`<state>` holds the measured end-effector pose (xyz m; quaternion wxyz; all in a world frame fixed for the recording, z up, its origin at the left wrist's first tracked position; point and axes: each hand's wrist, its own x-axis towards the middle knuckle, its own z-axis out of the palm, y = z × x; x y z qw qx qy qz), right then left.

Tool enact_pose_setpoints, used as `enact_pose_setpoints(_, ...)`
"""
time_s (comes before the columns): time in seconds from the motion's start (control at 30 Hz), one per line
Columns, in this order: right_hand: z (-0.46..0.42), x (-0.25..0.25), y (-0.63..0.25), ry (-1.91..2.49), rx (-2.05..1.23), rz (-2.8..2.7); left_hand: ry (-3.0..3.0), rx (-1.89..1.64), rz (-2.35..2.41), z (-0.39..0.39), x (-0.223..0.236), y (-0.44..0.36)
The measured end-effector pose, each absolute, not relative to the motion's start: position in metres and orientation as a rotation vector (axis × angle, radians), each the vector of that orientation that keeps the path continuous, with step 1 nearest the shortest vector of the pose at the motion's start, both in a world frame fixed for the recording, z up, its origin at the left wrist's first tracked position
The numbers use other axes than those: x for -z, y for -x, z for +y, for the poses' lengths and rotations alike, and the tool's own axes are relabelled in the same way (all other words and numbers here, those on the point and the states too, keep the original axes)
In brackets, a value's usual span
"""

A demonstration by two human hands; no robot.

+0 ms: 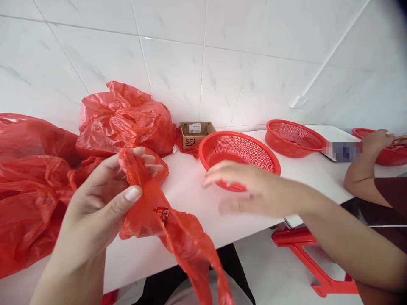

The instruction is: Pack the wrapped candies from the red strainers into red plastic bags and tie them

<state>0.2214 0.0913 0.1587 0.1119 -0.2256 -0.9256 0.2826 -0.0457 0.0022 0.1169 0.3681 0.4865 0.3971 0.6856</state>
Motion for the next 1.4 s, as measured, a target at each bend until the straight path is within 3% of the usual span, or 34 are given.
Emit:
enact_pose_setpoints(0.1,0.058,-0.137,-0.220,0.350,-0.756,-2.985,-1.187,-1.841,1.076,-0.002,-0.112,0.057)
enact_pose_setpoints(0.23,0.043,-0.129,-0.225,0.323,-0.583,-3.114,-1.117,-1.910,1.134,-0.009,-0.108,0.075)
enact_pose_setpoints(0.47,0.095,-0.171,-0.239,0.521,-0.933,-2.190,-1.062,-1.919,0.967,-0.002,-0.110,0.077)
enact_pose_setpoints(0.6,0.108,-0.181,-0.225,0.613,-1.116,-2.141,-1.252,-1.598,0.884,0.007,-0.112,0.068)
enact_pose_setpoints(0.77,0.096,-0.193,-0.183,0.401,-1.289,-2.205,-1.400,-1.096,0.907,0.014,-0.121,0.035)
enact_pose_setpoints(0.87,0.093,-0.192,-0.160,0.237,-1.343,-2.273,-1.395,-1.100,1.043,0.020,-0.119,0.016)
enact_pose_setpoints(1.07,0.110,-0.162,-0.160,0.356,-1.050,-2.306,-1.031,-1.182,1.090,0.038,-0.106,0.018)
enact_pose_setpoints(1.4,0.093,-0.157,-0.181,0.196,-1.091,-2.161,-1.432,-1.047,1.021,0.045,-0.120,0.031)
